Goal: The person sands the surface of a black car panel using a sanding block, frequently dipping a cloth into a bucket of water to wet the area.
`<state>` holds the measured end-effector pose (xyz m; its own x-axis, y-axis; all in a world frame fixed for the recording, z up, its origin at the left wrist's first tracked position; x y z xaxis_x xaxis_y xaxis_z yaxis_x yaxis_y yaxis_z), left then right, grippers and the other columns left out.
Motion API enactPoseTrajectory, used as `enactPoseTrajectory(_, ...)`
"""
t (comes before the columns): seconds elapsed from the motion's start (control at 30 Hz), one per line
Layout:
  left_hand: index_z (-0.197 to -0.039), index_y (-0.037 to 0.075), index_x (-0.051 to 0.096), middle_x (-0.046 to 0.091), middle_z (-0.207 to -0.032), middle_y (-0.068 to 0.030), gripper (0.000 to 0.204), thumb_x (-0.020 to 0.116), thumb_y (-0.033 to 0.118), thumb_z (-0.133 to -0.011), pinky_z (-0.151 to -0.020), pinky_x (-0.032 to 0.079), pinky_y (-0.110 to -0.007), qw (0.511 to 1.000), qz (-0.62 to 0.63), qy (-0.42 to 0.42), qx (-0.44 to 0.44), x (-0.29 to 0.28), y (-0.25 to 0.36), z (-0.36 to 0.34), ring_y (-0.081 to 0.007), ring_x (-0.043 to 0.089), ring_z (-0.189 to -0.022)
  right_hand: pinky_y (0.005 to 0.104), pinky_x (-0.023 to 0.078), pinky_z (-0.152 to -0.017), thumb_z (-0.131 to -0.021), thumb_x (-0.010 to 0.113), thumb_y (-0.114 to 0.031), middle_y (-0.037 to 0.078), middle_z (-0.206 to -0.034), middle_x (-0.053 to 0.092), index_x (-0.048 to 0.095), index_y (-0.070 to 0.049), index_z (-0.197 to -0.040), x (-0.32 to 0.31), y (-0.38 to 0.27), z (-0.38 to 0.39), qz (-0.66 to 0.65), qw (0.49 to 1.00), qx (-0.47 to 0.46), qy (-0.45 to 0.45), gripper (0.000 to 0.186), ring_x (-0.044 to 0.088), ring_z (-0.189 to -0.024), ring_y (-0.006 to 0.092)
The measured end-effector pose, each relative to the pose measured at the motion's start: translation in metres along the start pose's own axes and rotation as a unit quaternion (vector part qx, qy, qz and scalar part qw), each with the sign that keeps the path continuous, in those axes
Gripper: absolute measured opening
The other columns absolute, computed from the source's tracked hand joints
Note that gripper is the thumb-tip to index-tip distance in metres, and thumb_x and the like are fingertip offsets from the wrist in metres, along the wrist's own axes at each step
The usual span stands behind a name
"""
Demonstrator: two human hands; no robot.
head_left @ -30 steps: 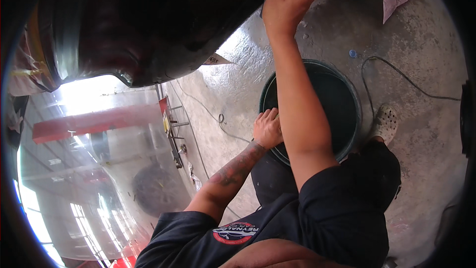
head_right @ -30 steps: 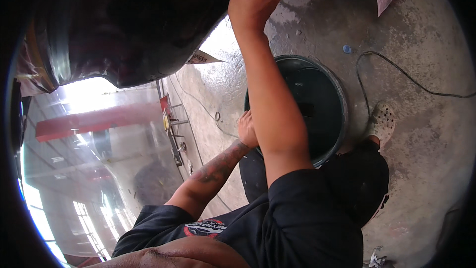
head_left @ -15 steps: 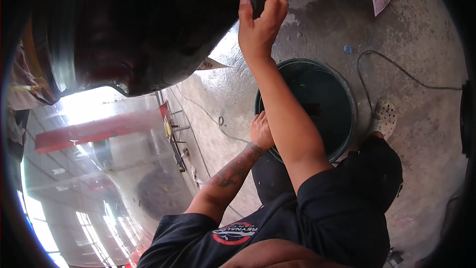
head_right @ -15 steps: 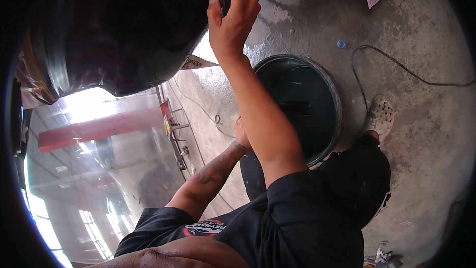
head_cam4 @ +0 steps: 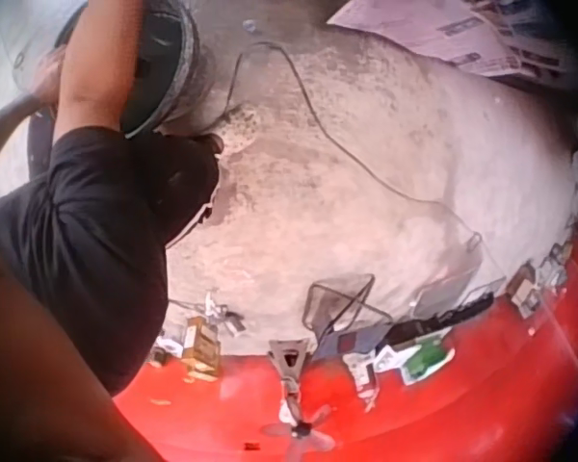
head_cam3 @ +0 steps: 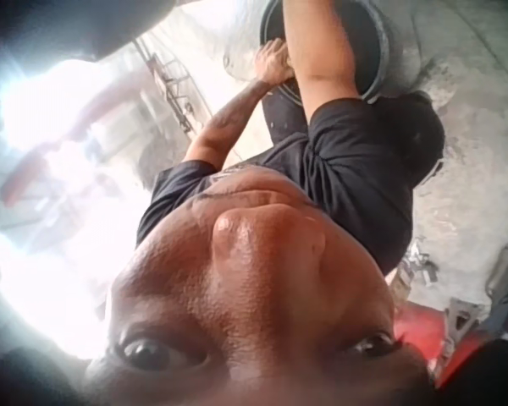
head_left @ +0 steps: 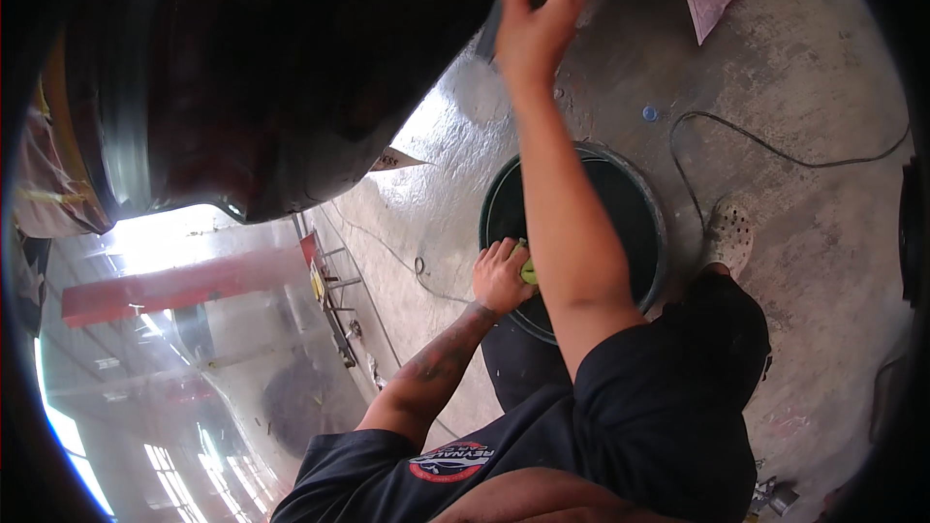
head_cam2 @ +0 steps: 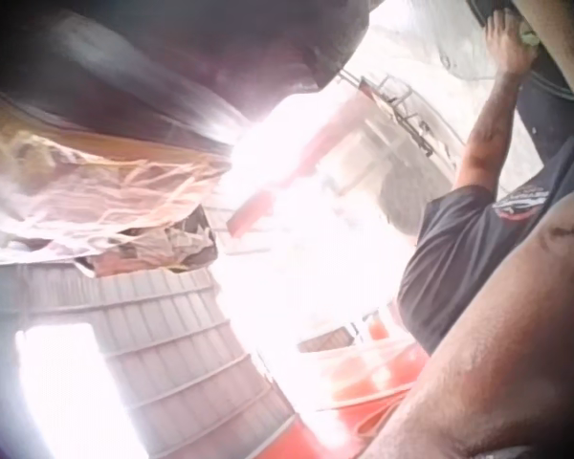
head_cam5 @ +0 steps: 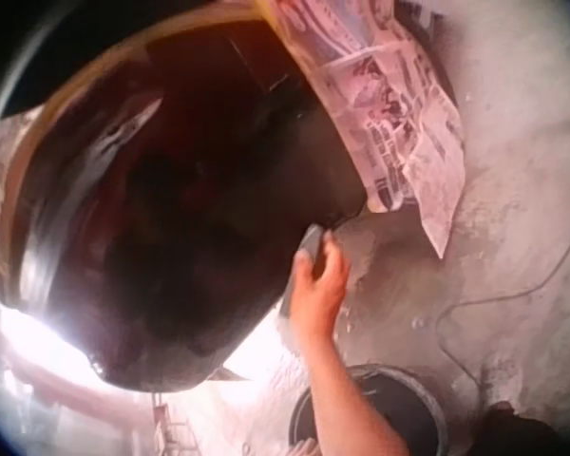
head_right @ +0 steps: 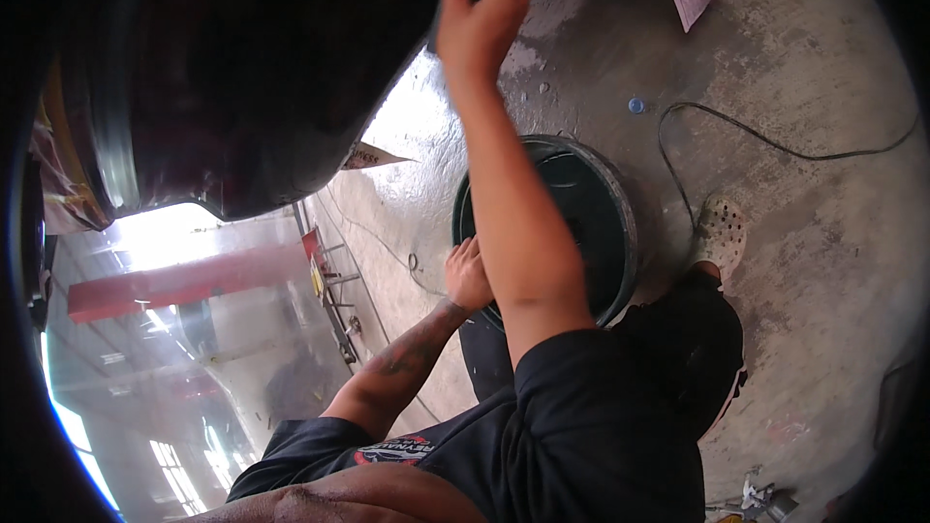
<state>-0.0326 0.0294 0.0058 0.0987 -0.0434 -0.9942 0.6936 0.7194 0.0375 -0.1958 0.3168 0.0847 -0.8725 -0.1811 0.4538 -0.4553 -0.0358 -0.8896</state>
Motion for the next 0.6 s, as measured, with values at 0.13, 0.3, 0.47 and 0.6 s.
enactPoseTrajectory(0.13,-0.101,0.014,0.072,0.062,-0.099,-0.0059,0.042,0.083,0.032,-0.065,-0.078,0.049,-0.043,1.0,-0.005,0.019,0.005,-0.004,0.0,0.004,-0.0279,0.063,-0.093,0.0436,0.044,-0.104,-0.092,0.075,-0.026,0.02,-0.131,0.053,0.057,-0.002,-0.134,0.01,-0.01,0.033,-0.006,1.0,-0.014,0.0,0.051,0.057,-0.121,0.0358)
enactPoseTrajectory(0.3,-0.092,0.013,0.069,0.063,-0.099,-0.0059,0.038,0.084,0.034,-0.064,-0.076,0.049,-0.043,1.0,-0.009,0.007,0.006,-0.007,0.005,0.0,-0.0279,0.063,-0.091,0.0454,0.043,-0.106,-0.092,0.075,-0.024,0.023,-0.129,0.056,0.058,-0.002,-0.134,0.009,-0.025,-0.036,-0.026,0.999,-0.009,0.034,0.051,0.055,-0.122,0.0391)
enactPoseTrajectory(0.47,-0.089,0.013,0.068,0.063,-0.099,-0.006,0.036,0.085,0.032,-0.063,-0.076,0.049,-0.044,1.0,0.0,0.02,0.013,-0.004,0.006,0.001,-0.0277,0.063,-0.091,0.0441,0.044,-0.103,-0.086,0.081,-0.035,0.022,-0.124,0.056,0.06,-0.004,-0.128,-0.005,0.009,-0.04,0.003,0.998,0.056,0.042,0.056,0.056,-0.117,0.0382)
enactPoseTrajectory(0.6,-0.089,0.013,0.068,0.062,-0.098,-0.0058,0.037,0.085,0.032,-0.063,-0.076,0.049,-0.044,1.0,-0.005,0.026,0.009,-0.006,0.004,0.001,-0.0277,0.063,-0.091,0.0474,0.044,-0.103,-0.088,0.079,-0.028,0.025,-0.119,0.058,0.06,0.001,-0.125,0.015,-0.049,-0.053,-0.022,0.997,0.037,0.057,0.051,0.054,-0.116,0.0416)
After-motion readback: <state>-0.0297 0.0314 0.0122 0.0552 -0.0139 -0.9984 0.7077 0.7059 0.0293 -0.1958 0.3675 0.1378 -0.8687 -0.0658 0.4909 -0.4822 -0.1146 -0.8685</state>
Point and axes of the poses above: each hand's wrist, its own z-axis away from the middle knuckle, its own x-axis out of the palm, y = z × x, the point moved 3 cm from there along -z, towards the middle knuckle
